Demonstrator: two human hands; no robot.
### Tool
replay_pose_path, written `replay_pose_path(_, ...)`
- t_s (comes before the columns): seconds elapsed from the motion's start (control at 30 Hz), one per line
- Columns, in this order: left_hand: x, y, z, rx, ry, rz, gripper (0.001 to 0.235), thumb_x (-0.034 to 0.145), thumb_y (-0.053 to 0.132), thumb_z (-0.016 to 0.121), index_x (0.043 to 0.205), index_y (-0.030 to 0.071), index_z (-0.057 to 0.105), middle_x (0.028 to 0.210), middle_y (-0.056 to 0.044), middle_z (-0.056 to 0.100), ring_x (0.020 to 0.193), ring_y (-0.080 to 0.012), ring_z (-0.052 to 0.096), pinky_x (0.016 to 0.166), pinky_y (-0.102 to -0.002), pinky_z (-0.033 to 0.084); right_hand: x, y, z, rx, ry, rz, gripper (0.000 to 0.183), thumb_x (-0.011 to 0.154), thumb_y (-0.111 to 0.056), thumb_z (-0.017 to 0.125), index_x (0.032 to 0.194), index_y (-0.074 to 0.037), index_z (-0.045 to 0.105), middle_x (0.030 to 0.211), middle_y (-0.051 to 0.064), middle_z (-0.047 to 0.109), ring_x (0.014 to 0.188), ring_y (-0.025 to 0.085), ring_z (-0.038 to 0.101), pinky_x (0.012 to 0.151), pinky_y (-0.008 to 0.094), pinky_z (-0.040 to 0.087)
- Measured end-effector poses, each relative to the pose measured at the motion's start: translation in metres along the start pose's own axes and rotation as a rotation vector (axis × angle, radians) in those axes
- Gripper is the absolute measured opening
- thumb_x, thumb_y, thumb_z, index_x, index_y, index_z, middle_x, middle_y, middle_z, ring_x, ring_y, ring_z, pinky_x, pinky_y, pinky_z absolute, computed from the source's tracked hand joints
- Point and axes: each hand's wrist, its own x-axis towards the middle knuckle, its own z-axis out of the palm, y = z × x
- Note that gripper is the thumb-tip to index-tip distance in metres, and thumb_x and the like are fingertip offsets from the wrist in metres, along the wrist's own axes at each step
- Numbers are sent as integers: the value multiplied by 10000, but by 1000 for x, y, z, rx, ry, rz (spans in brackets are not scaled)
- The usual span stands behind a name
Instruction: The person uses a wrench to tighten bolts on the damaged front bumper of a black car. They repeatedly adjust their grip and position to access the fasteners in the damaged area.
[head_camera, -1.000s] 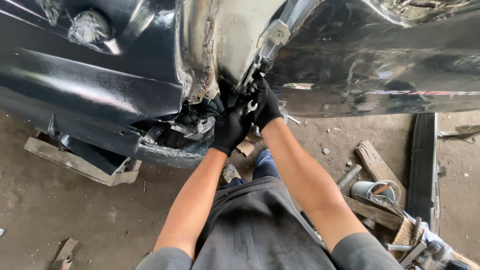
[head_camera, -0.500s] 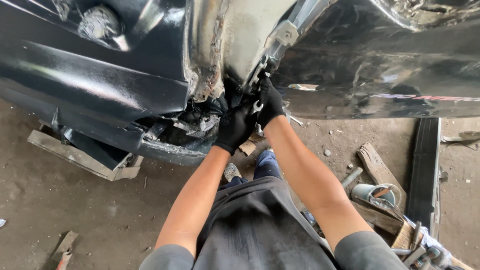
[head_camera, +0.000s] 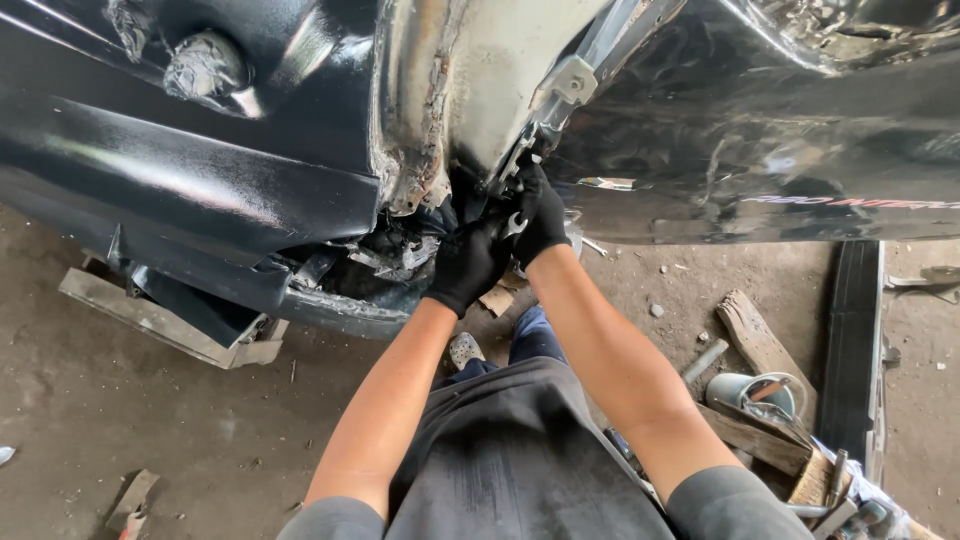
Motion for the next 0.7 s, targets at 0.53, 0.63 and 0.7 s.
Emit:
replay_pose_path(0.53, -4, 70, -33, 145, -58, -34, 481, 926, 294, 657, 1353, 75, 622, 1078, -232, 715, 904, -414, 698, 722, -502, 554, -92, -20, -74, -387, -229, -207, 445, 1098, -398, 494, 1343, -52, 629, 1003, 17, 624, 884, 125, 616, 772, 282, 523)
replay_pose_path(0.63, -4, 72, -31, 357, -204, 16, 504, 908, 238, 636, 1391, 96, 603, 1106, -208, 724, 937, -391, 703, 759, -502, 554, -92, -24, -83, -657, -258, -350, 396, 1081, -376, 461, 1339, -121, 618, 940, 16, 665, 869, 95, 655, 792, 254, 558)
replay_pose_path(0.7, 1, 81, -43, 450, -389, 33, 480, 906, 233, 626, 1372, 118, 612, 1056, -181, 739, 962, -368, 710, 788, -498, 555, -66, -19, -108, -578, -336, -232, 231, 1031, -216, 650, 1162, -27, 631, 971, 45, 683, 879, 149, 681, 799, 323, 578)
